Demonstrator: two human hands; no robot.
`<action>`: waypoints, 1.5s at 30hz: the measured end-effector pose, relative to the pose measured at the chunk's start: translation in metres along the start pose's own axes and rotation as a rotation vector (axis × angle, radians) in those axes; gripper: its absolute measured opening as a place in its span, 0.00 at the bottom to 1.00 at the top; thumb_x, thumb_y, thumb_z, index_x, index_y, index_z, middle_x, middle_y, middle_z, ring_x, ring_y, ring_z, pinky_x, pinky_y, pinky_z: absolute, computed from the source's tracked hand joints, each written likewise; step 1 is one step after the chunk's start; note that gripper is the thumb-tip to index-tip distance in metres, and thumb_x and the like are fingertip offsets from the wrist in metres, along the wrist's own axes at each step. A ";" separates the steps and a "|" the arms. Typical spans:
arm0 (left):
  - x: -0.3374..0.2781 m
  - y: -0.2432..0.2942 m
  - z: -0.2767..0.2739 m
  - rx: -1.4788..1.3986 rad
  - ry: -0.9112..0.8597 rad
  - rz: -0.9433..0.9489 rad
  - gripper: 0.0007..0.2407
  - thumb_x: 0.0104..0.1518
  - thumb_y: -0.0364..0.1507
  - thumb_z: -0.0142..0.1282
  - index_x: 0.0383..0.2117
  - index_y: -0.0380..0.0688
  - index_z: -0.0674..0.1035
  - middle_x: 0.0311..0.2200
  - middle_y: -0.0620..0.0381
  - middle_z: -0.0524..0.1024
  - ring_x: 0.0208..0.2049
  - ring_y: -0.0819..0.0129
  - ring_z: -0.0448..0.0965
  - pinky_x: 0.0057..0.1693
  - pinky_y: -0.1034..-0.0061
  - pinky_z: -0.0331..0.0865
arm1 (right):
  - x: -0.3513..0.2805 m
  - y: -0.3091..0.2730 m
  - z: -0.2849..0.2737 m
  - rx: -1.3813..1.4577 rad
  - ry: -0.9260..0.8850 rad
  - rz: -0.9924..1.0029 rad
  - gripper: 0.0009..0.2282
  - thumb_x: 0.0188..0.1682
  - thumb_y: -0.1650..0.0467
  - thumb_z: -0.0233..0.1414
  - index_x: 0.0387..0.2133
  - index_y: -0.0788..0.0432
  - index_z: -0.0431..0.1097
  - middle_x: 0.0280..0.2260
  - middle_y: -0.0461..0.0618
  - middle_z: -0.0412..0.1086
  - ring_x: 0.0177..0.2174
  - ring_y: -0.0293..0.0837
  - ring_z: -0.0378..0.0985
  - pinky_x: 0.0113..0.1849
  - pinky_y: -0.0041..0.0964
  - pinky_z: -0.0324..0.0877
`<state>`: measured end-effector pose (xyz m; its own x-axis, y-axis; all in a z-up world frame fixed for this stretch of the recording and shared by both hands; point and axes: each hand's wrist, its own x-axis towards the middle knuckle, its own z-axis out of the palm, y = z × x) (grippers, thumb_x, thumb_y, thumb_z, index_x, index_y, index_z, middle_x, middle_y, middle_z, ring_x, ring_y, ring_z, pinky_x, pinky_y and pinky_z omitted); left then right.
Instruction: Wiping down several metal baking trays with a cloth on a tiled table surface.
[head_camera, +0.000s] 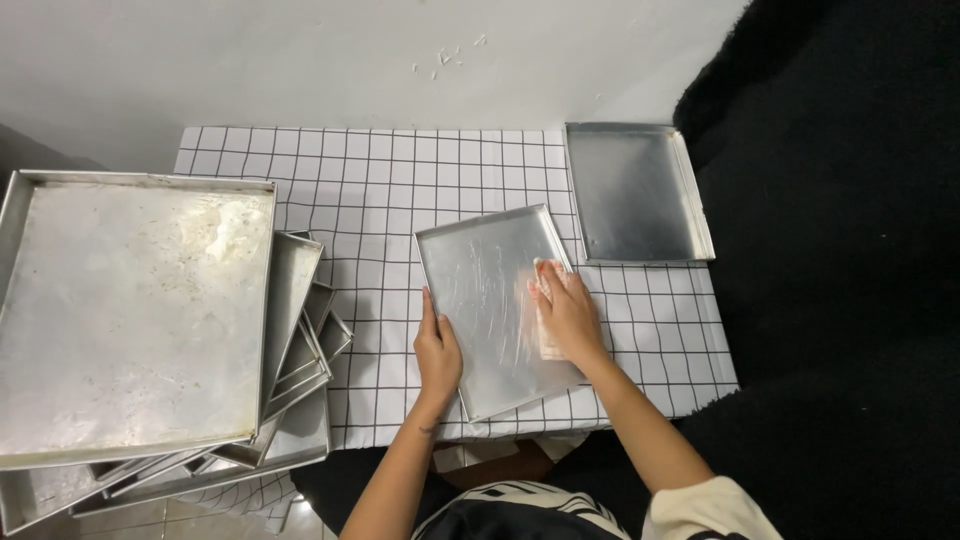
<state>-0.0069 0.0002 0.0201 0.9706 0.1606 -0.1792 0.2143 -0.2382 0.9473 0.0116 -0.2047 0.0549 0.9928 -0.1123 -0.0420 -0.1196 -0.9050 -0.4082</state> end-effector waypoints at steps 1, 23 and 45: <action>0.004 -0.007 0.003 0.000 0.002 0.003 0.23 0.67 0.24 0.33 0.70 0.43 0.54 0.65 0.34 0.61 0.66 0.43 0.60 0.67 0.56 0.61 | 0.011 0.000 0.012 0.001 0.003 -0.002 0.22 0.55 0.65 0.46 0.62 0.58 0.62 0.45 0.68 0.66 0.45 0.67 0.73 0.43 0.60 0.71; 0.013 -0.009 -0.001 0.089 -0.116 -0.040 0.23 0.68 0.25 0.31 0.70 0.38 0.50 0.60 0.33 0.66 0.64 0.42 0.65 0.65 0.56 0.65 | 0.042 -0.040 0.037 -0.039 -0.097 -0.456 0.16 0.53 0.66 0.47 0.54 0.47 0.72 0.37 0.54 0.69 0.40 0.54 0.71 0.40 0.47 0.67; 0.014 -0.028 0.007 0.069 -0.073 0.096 0.23 0.69 0.33 0.21 0.70 0.37 0.49 0.54 0.32 0.70 0.57 0.40 0.71 0.57 0.53 0.69 | -0.026 -0.007 0.122 0.293 -0.296 -0.606 0.07 0.49 0.71 0.49 0.23 0.55 0.71 0.35 0.48 0.66 0.36 0.55 0.71 0.37 0.47 0.66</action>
<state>0.0015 0.0027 -0.0107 0.9919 0.0638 -0.1096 0.1242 -0.3146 0.9411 -0.0126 -0.1459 -0.0523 0.8493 0.5264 0.0408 0.4171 -0.6215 -0.6631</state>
